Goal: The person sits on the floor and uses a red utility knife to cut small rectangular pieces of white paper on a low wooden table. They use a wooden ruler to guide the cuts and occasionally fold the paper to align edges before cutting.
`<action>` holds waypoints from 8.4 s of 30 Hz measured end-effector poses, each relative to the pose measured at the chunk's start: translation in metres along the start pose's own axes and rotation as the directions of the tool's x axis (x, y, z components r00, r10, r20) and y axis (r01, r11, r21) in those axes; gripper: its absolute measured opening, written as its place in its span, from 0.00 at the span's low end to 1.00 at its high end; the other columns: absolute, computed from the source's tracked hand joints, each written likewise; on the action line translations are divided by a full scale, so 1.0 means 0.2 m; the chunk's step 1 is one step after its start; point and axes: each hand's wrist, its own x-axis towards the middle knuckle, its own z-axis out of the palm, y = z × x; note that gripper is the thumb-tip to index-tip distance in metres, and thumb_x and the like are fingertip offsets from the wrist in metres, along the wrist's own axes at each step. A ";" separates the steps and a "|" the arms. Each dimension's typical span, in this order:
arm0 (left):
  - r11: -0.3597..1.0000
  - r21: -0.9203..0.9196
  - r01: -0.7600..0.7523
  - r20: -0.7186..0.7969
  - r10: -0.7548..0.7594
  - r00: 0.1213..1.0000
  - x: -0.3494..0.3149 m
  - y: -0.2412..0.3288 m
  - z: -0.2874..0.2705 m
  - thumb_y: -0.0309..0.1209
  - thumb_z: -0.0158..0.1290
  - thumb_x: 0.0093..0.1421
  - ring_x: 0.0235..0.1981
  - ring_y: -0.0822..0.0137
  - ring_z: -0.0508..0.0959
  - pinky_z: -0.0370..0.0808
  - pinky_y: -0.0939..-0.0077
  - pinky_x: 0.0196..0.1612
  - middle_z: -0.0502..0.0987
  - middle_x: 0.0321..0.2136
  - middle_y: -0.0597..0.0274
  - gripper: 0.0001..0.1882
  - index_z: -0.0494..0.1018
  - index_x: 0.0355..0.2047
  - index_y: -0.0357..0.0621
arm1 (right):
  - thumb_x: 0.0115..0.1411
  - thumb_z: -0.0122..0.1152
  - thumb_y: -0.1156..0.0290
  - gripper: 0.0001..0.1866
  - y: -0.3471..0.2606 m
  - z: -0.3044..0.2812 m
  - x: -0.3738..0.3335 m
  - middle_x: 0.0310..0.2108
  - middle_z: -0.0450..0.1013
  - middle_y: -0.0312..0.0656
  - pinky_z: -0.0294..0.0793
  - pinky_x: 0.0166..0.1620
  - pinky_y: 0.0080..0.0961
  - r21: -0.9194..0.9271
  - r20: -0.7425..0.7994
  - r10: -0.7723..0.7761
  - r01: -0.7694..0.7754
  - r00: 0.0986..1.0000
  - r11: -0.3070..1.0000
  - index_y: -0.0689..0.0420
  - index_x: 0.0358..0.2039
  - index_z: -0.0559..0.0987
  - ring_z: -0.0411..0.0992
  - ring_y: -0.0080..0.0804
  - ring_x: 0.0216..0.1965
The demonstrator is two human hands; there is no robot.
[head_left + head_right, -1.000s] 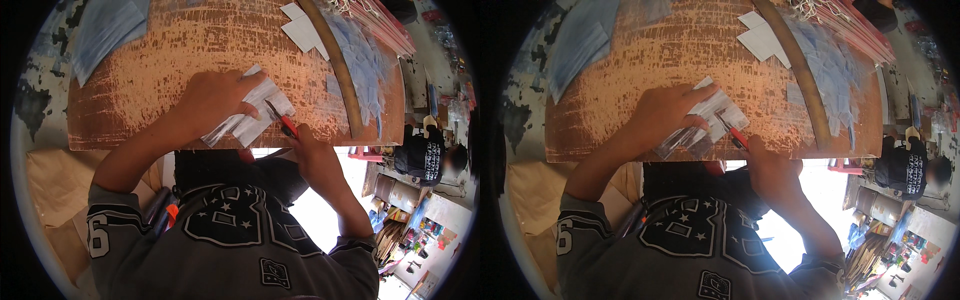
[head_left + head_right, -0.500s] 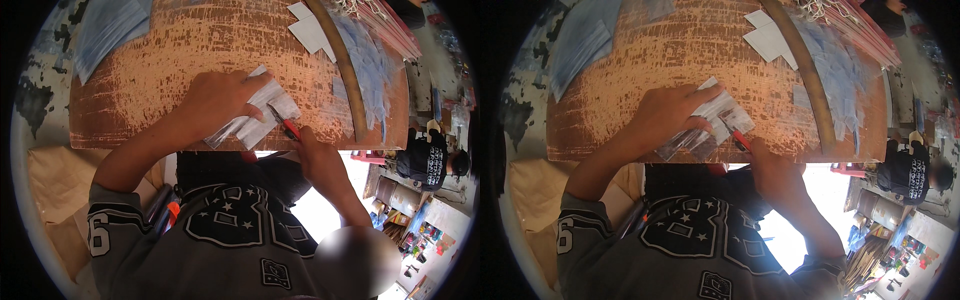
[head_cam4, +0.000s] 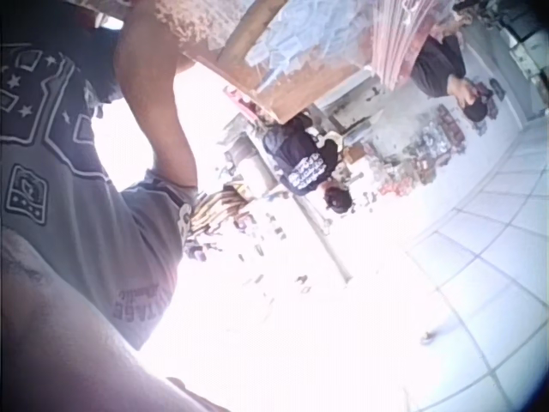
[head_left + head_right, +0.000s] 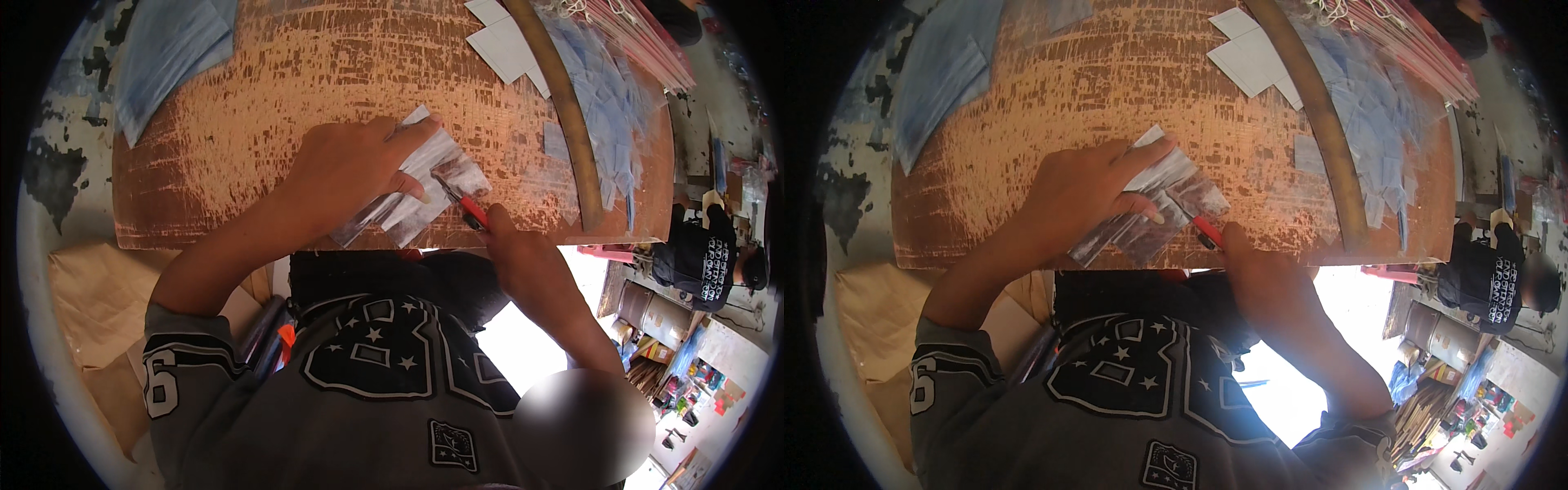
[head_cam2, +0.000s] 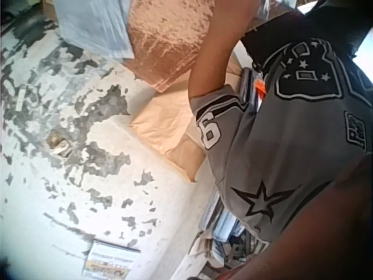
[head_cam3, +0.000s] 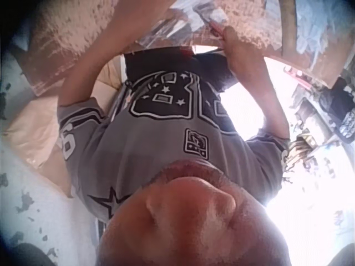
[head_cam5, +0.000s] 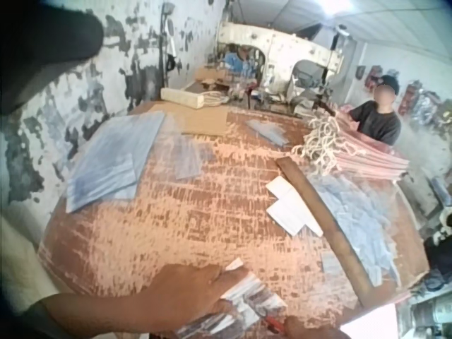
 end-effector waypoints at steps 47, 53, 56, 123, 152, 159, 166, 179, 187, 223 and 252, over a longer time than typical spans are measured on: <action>0.598 -0.797 0.082 -0.133 -0.307 0.942 -0.06 0.11 -0.07 0.35 0.69 0.70 0.43 0.74 0.84 0.81 0.74 0.49 0.88 0.43 0.59 0.19 0.84 0.52 0.32 | 0.70 0.70 0.63 0.24 0.47 -0.01 0.46 0.55 0.74 0.50 0.69 0.61 0.48 0.074 -0.942 0.161 -0.284 0.295 0.956 0.54 0.64 0.80 0.71 0.52 0.60; 0.504 -0.862 0.052 -0.160 -0.367 0.916 -0.09 0.14 -0.05 0.36 0.66 0.73 0.40 0.76 0.82 0.79 0.76 0.46 0.88 0.40 0.63 0.17 0.84 0.52 0.33 | 0.71 0.71 0.66 0.20 0.24 -0.05 0.33 0.52 0.81 0.48 0.75 0.54 0.38 0.124 -0.959 0.008 0.396 0.283 0.910 0.58 0.60 0.82 0.78 0.45 0.54; 0.467 -0.883 0.043 -0.147 -0.363 0.920 -0.09 0.16 -0.05 0.37 0.65 0.74 0.40 0.76 0.82 0.79 0.77 0.46 0.87 0.40 0.64 0.18 0.84 0.53 0.33 | 0.71 0.72 0.66 0.19 0.03 -0.04 0.26 0.50 0.83 0.46 0.76 0.49 0.32 0.340 -0.873 -0.033 0.657 0.486 0.673 0.59 0.59 0.84 0.81 0.36 0.48; 0.309 -0.947 -0.081 -0.259 -0.593 0.763 -0.25 0.15 0.03 0.34 0.62 0.77 0.40 0.82 0.77 0.74 0.81 0.45 0.83 0.39 0.73 0.12 0.83 0.49 0.36 | 0.58 0.81 0.71 0.27 0.15 0.01 0.21 0.53 0.73 0.49 0.78 0.57 0.48 0.394 -0.491 -0.061 0.283 0.869 0.875 0.58 0.55 0.78 0.78 0.54 0.54; 0.253 -0.966 -0.046 -0.199 -0.621 0.758 -0.33 0.05 0.07 0.34 0.58 0.79 0.43 0.79 0.80 0.77 0.79 0.47 0.84 0.44 0.68 0.15 0.80 0.57 0.35 | 0.67 0.76 0.64 0.18 0.45 -0.30 0.19 0.40 0.80 0.41 0.77 0.45 0.35 0.587 -0.662 0.138 0.396 0.736 0.706 0.59 0.52 0.81 0.78 0.36 0.39; 0.081 -0.973 -0.216 -0.220 -0.613 0.759 -0.25 0.11 0.07 0.32 0.57 0.79 0.45 0.76 0.83 0.80 0.76 0.49 0.86 0.46 0.66 0.15 0.78 0.59 0.36 | 0.73 0.70 0.65 0.19 0.25 -0.26 0.09 0.48 0.83 0.44 0.79 0.43 0.31 0.324 -0.906 0.136 0.451 0.400 0.832 0.57 0.61 0.82 0.80 0.29 0.41; 0.127 -0.967 -0.219 -0.249 -0.622 0.743 -0.20 0.25 0.21 0.32 0.54 0.81 0.48 0.74 0.82 0.79 0.73 0.53 0.83 0.50 0.66 0.17 0.74 0.64 0.38 | 0.75 0.69 0.67 0.14 -0.11 0.16 0.13 0.34 0.84 0.41 0.78 0.38 0.26 0.756 -0.449 -0.140 0.459 0.883 0.466 0.61 0.55 0.82 0.79 0.24 0.32; 0.371 -0.928 0.038 -0.210 -0.604 0.768 0.20 -0.28 -0.39 0.41 0.66 0.72 0.48 0.66 0.83 0.83 0.65 0.51 0.84 0.49 0.59 0.26 0.77 0.62 0.34 | 0.76 0.64 0.70 0.08 0.13 0.21 0.31 0.24 0.80 0.37 0.74 0.32 0.24 0.640 -0.624 0.051 0.472 0.780 0.607 0.61 0.48 0.82 0.78 0.20 0.27; 0.642 -0.706 0.297 -0.352 -0.683 0.639 0.59 -1.04 -0.58 0.49 0.68 0.69 0.47 0.59 0.82 0.80 0.56 0.50 0.82 0.47 0.54 0.33 0.78 0.58 0.28 | 0.75 0.65 0.71 0.06 0.10 0.23 0.29 0.23 0.79 0.40 0.73 0.30 0.28 0.587 -0.685 0.049 0.511 0.726 0.628 0.60 0.44 0.83 0.76 0.25 0.23; 0.663 -0.437 0.608 -0.088 -0.704 0.705 0.96 -1.03 -0.48 0.28 0.81 0.50 0.53 0.42 0.86 0.83 0.41 0.51 0.83 0.55 0.29 0.45 0.71 0.64 0.19 | 0.74 0.65 0.73 0.05 0.12 0.28 0.28 0.29 0.81 0.46 0.75 0.32 0.32 0.336 -0.826 -0.038 0.545 0.562 0.768 0.61 0.45 0.84 0.78 0.35 0.26; -0.088 -0.953 0.290 0.294 -0.499 0.815 1.80 -0.40 -0.75 0.54 0.63 0.72 0.75 0.30 0.63 0.77 0.43 0.65 0.52 0.79 0.35 0.54 0.39 0.83 0.53 | 0.74 0.66 0.71 0.06 0.11 0.27 0.28 0.28 0.81 0.47 0.77 0.33 0.33 0.349 -0.806 -0.013 0.492 0.592 0.798 0.59 0.44 0.84 0.80 0.38 0.26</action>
